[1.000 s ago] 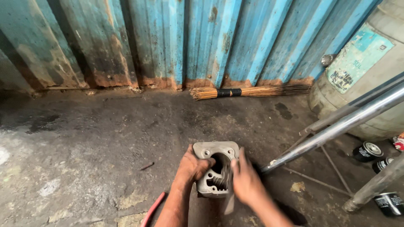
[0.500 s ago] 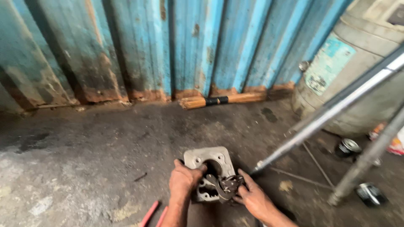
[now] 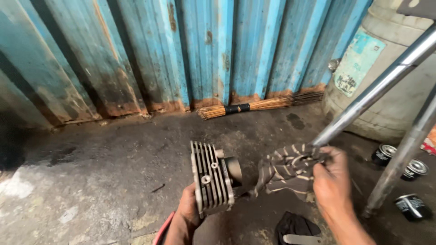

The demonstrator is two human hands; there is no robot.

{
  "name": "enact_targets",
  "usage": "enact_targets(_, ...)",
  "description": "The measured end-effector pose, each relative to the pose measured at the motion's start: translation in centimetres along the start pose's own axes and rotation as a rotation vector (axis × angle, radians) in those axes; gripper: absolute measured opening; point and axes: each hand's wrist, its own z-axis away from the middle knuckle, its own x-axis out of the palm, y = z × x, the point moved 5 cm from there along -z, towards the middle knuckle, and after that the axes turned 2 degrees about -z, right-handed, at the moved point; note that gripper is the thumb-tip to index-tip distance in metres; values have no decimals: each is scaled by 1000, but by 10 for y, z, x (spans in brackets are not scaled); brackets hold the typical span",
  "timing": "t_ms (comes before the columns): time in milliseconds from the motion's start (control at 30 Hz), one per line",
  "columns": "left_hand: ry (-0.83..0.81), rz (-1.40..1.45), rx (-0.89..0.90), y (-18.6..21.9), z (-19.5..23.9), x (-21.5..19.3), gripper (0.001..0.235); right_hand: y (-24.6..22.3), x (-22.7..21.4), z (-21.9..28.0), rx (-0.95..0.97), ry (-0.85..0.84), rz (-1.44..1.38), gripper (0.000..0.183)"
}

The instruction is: The person cleans a metal engine cylinder head using a metal scraper and a cloth. They scrape the exterior fins and interior surfaces, then wipe the part with a cloth to remove debris.

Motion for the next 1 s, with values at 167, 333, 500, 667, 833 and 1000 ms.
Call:
enact_targets(167,-204,53,15,-19,-17,-3,39,-38,71,100,-641,-268,513,35)
enact_targets(333,-172,25,-115,-55,-39,-15,45,2,109,95,-350,-430,655,36)
enact_targets(500,-194,-371,5,-41,-45,-4,70,83,49,39,195,-403,897,30)
enact_targets(667,-243,-745,66,-32,-36,12,81,161,-17,32,220,-363,876,34)
enact_targets(833,-351,-799,453,11,-12,58,68,220,4,50,60,-422,771,40)
enact_targets(1000,56,-708,647,38,3,66,58,235,5,9,296,-339,163,47)
